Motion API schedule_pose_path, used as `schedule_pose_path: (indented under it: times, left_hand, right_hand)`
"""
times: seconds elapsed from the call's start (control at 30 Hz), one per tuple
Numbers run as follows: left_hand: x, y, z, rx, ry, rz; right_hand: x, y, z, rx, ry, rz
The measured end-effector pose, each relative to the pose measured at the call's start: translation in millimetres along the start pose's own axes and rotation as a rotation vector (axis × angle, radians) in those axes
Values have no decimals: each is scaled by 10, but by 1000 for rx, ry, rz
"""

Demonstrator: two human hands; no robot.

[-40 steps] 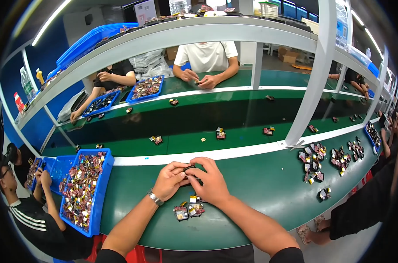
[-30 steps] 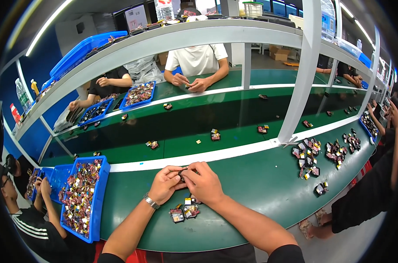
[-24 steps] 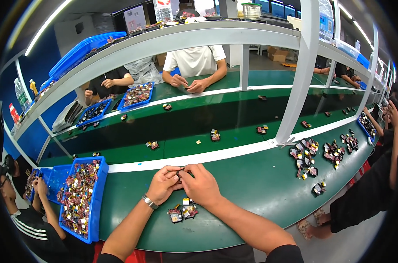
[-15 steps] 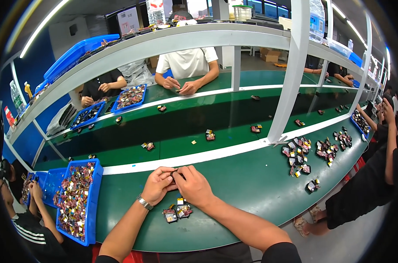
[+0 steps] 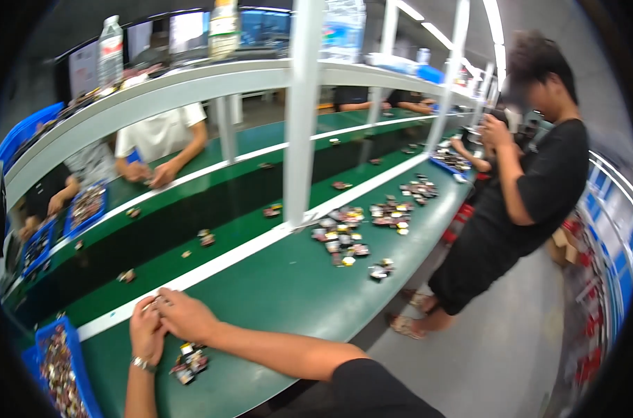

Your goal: Manually sort and organize small electronic or plastic components on an assembly line workbench.

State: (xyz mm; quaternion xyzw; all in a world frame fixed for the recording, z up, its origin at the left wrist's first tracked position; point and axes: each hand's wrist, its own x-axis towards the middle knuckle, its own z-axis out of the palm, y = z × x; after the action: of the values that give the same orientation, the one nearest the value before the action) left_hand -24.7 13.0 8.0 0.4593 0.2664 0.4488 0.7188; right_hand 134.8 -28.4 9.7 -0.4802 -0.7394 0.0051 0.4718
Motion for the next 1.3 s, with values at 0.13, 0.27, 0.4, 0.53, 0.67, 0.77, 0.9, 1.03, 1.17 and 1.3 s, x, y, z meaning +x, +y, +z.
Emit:
schedule_pose_path:
  times: [0.13, 0.27, 0.4, 0.53, 0.67, 0.77, 0.9, 1.03, 1.17, 1.3]
  left_hand:
    - [-43, 29, 225, -49, 29, -30]
    - [12, -20, 292, 44, -25, -70]
    - [-44, -1, 190, 154, -43, -69]
    - [-149, 2, 46, 137, -45, -61]
    - [-44, 19, 188, 104, -184, -87]
    - [34, 1, 296, 127, -208, -105]
    - [11, 25, 179, 208, -173, -119]
    - [25, 19, 166, 206, -194, -138]
    - [122, -30, 205, 157, -289, -117]
    - [-40, 37, -16, 149, -135, -129]
  right_hand:
    - [245, 463, 104, 12, 37, 79]
    - [542, 939, -19, -51, 50, 189]
    - [595, 1025, 44, -236, -61, 267]
    - [424, 974, 77, -139, -12, 226]
    - [-21, 1169, -904, -351, 85, 367]
    - [-342, 1631, -1418, -442, 158, 524]
    - [32, 1612, -893, -560, 162, 458]
    - [445, 1527, -638, -566, 115, 742]
    - [388, 1884, -710, -389, 409, 626]
    - [316, 1316, -362, -96, 347, 331]
